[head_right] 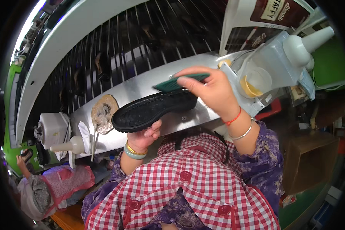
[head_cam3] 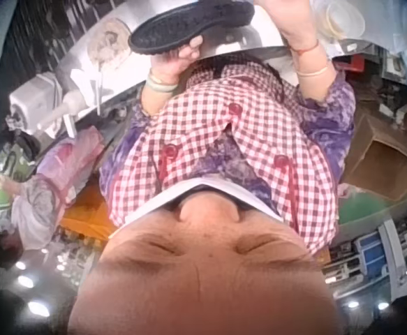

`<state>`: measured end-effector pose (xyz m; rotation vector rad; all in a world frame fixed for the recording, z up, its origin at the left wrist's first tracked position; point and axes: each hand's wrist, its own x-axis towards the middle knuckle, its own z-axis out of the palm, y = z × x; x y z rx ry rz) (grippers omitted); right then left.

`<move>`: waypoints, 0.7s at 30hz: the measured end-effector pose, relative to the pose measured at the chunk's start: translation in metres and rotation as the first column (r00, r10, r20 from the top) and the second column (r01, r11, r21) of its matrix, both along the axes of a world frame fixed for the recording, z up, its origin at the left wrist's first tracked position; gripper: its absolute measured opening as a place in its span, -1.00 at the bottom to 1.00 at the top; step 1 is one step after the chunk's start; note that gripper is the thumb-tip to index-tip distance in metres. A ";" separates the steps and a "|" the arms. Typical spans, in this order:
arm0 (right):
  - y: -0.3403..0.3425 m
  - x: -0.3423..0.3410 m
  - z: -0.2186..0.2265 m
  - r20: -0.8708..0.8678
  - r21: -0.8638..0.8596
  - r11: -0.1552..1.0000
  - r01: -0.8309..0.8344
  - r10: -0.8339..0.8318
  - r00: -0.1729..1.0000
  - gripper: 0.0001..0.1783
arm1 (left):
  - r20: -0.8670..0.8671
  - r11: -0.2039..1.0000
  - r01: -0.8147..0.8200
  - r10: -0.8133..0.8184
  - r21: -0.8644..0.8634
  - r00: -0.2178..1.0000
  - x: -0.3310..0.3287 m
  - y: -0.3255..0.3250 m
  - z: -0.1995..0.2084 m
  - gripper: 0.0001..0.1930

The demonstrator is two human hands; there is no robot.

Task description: The person applies adhesive to shoe soles using a plastic spreader, places the coated soles onto an upper conveyor belt, and stirs adhesive in a container with a stick. They then take new shoe soles from the conveyor belt and apply adhesive to them using the spreader.

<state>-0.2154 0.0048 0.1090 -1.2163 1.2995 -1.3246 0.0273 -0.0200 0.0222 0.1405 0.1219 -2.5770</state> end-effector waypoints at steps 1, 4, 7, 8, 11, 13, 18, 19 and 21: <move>0.007 0.005 0.004 -0.061 -0.078 0.996 -0.041 0.037 0.997 -0.82 | 0.040 1.000 -0.019 0.019 -0.014 0.999 -0.002 0.000 0.002 -0.26; 0.009 -0.021 -0.016 -0.087 0.036 0.994 0.102 -0.099 0.991 -0.83 | 0.096 0.998 0.001 0.006 -0.069 0.995 -0.003 0.002 0.008 -0.25; 0.025 -0.029 -0.012 -0.113 0.057 0.979 0.195 -0.188 0.976 -0.83 | 0.079 0.992 -0.006 0.016 -0.123 0.997 -0.008 0.009 0.012 -0.23; 0.027 -0.024 -0.012 -0.177 -0.024 0.985 0.172 -0.174 0.969 -0.84 | 0.097 0.993 -0.003 0.015 -0.120 0.995 -0.010 0.013 0.015 -0.21; 0.027 -0.034 -0.017 -0.228 -0.097 0.980 0.173 -0.191 0.955 -0.85 | 0.133 0.979 0.061 -0.035 -0.195 0.990 -0.014 0.012 0.031 -0.18; 0.032 -0.036 -0.009 0.010 -0.053 0.929 0.367 -0.367 0.930 -0.86 | 0.110 0.939 0.115 -0.084 -0.324 0.990 -0.016 0.014 0.037 -0.12; 0.027 -0.025 -0.019 0.081 -0.144 0.918 0.369 -0.360 0.929 -0.81 | 0.414 0.858 0.096 0.142 -0.504 0.899 -0.024 0.025 0.000 -0.26; 0.025 -0.022 -0.023 0.072 -0.147 0.922 0.357 -0.350 0.934 -0.81 | 0.455 0.837 0.093 0.197 -0.539 0.869 -0.030 0.030 -0.001 -0.19; 0.021 -0.016 -0.032 0.096 -0.159 0.921 0.355 -0.343 0.934 -0.80 | 0.429 0.790 0.102 0.215 -0.605 0.878 -0.038 0.033 0.005 -0.14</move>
